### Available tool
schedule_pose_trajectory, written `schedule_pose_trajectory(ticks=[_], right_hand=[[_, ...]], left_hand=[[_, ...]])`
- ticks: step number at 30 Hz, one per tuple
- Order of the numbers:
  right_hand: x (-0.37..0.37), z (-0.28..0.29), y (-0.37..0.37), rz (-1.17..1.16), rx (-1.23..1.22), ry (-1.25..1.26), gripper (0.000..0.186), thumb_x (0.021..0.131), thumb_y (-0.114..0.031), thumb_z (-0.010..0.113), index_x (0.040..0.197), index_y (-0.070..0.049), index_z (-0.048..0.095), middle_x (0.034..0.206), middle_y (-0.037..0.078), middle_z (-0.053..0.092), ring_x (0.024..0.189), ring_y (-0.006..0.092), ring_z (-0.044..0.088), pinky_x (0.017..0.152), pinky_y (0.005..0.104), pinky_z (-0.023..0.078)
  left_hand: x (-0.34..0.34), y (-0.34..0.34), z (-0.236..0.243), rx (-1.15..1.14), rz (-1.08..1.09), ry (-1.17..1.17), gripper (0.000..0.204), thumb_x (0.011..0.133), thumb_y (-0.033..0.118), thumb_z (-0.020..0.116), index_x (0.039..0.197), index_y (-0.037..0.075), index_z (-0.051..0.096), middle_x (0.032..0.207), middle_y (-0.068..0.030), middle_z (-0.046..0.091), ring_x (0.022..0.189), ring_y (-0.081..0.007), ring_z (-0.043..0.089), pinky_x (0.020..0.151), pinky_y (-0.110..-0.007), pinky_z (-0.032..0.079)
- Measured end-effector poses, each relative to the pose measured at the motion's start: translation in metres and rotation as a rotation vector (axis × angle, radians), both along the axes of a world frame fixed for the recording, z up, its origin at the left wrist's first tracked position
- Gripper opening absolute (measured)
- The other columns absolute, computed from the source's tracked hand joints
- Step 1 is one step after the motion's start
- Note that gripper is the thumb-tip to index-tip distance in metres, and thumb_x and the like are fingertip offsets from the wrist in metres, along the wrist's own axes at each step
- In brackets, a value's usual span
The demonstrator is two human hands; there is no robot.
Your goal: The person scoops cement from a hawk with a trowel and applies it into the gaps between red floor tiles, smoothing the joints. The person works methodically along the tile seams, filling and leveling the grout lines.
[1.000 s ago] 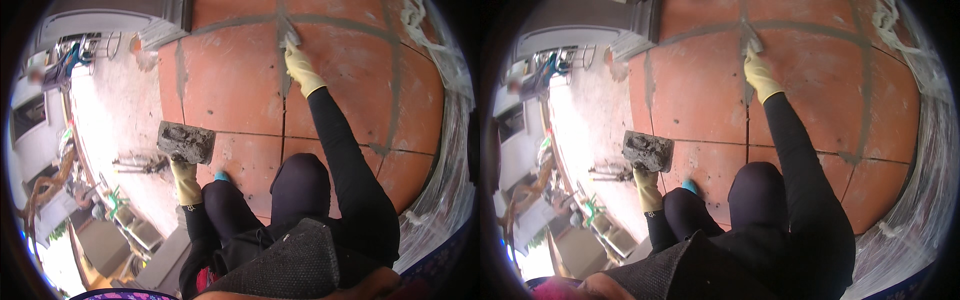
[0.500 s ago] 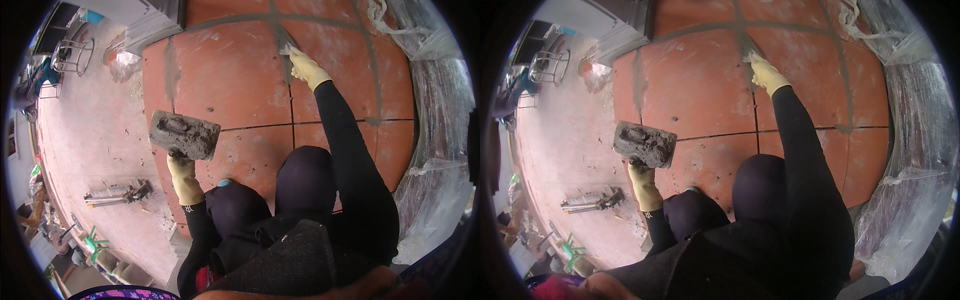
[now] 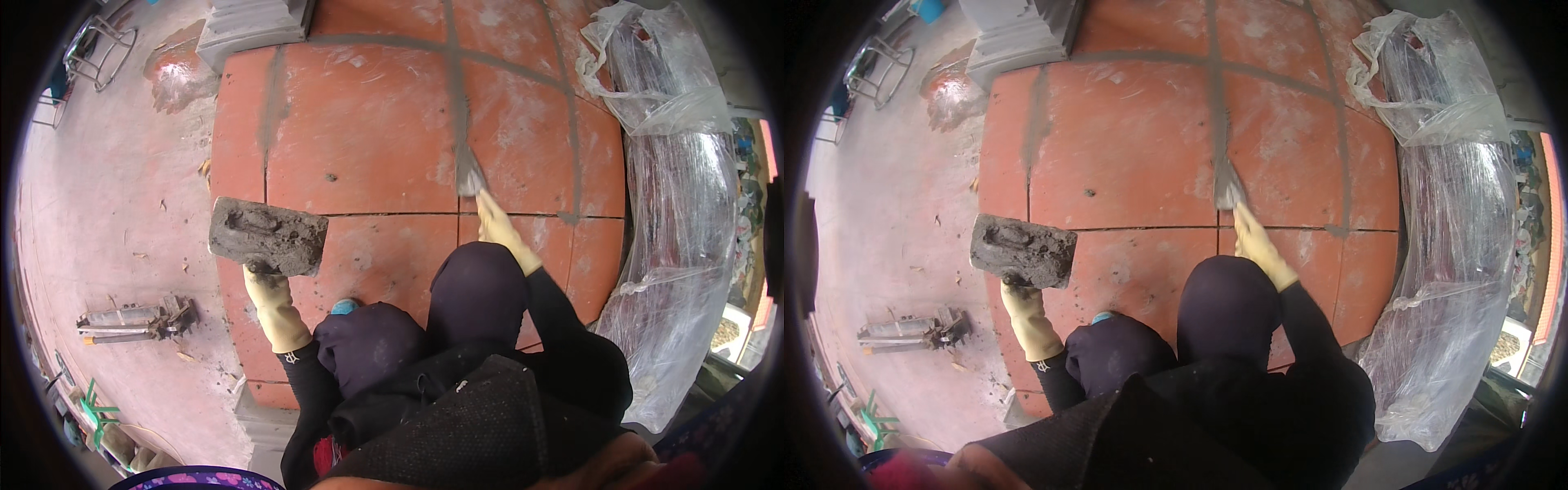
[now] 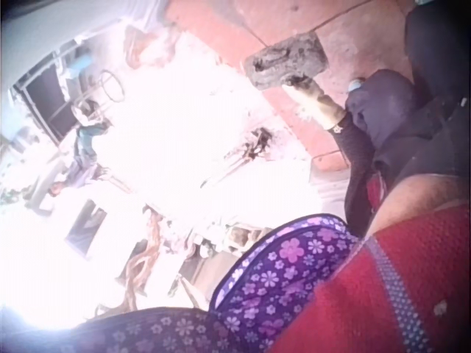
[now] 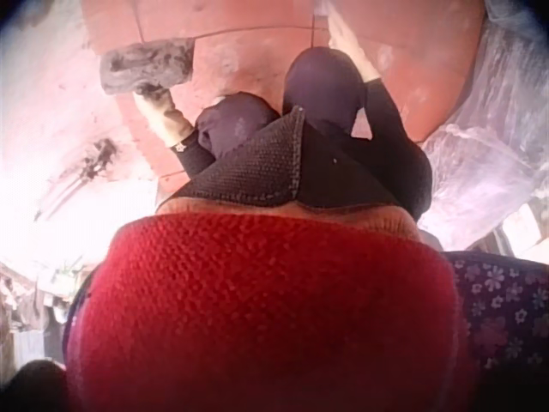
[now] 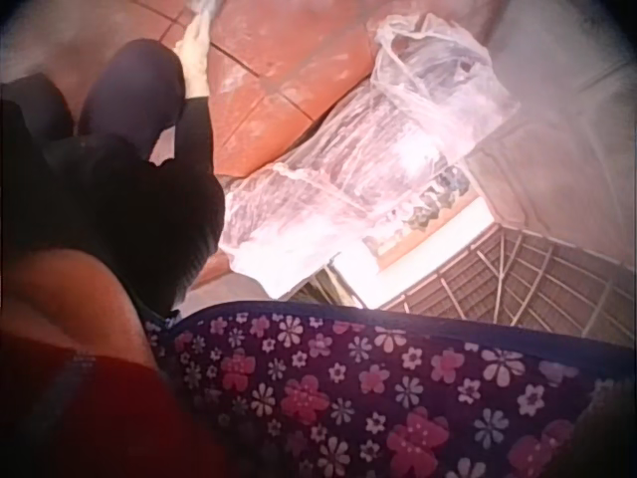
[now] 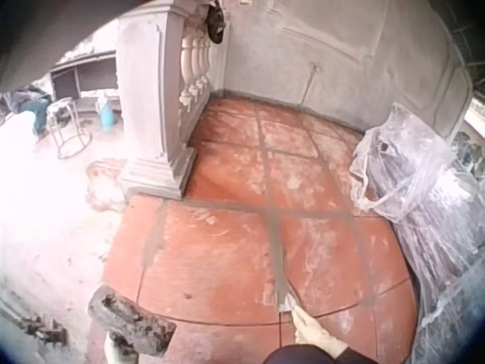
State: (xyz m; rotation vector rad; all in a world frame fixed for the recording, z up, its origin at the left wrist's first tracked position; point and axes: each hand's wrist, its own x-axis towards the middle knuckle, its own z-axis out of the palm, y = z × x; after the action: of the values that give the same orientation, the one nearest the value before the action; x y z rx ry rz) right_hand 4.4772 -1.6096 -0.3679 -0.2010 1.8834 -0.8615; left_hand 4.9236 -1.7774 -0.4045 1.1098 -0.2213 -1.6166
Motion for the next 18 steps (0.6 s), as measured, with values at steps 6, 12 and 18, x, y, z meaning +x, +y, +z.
schedule_pose_trajectory(ticks=[6,12,18], right_hand=[[-0.044,0.037,-0.043,0.045,-0.189,0.023,0.052,0.107,-0.031,0.047,0.157,-0.025,0.033,0.073,-0.003,0.053,0.045,0.0071,0.040,0.041,0.0234,0.033],[-0.150,0.021,-0.222,0.236,-0.131,0.280,0.054,0.105,-0.043,0.048,0.156,-0.027,0.036,0.062,0.000,0.047,0.048,0.0092,0.044,0.041,0.0252,0.033],[-0.170,-0.003,-0.249,0.336,0.027,0.251,0.056,0.105,-0.044,0.046,0.157,-0.027,0.033,0.066,0.003,0.049,0.051,0.0114,0.044,0.043,0.0257,0.033]], left_hand=[[-0.017,-0.004,0.000,-0.031,-0.073,0.074,0.040,0.101,0.017,0.043,0.132,-0.006,0.052,0.135,-0.0215,0.056,0.123,-0.0350,0.057,0.107,-0.050,0.048],[-0.023,0.014,-0.001,-0.036,-0.198,-0.044,0.034,0.098,0.013,0.053,0.130,0.001,0.053,0.131,-0.0149,0.060,0.118,-0.0285,0.061,0.101,-0.044,0.050],[-0.019,0.031,0.006,-0.184,-0.423,-0.536,0.041,0.088,-0.012,0.059,0.127,-0.001,0.053,0.123,-0.0121,0.065,0.112,-0.0212,0.064,0.095,-0.033,0.053]])
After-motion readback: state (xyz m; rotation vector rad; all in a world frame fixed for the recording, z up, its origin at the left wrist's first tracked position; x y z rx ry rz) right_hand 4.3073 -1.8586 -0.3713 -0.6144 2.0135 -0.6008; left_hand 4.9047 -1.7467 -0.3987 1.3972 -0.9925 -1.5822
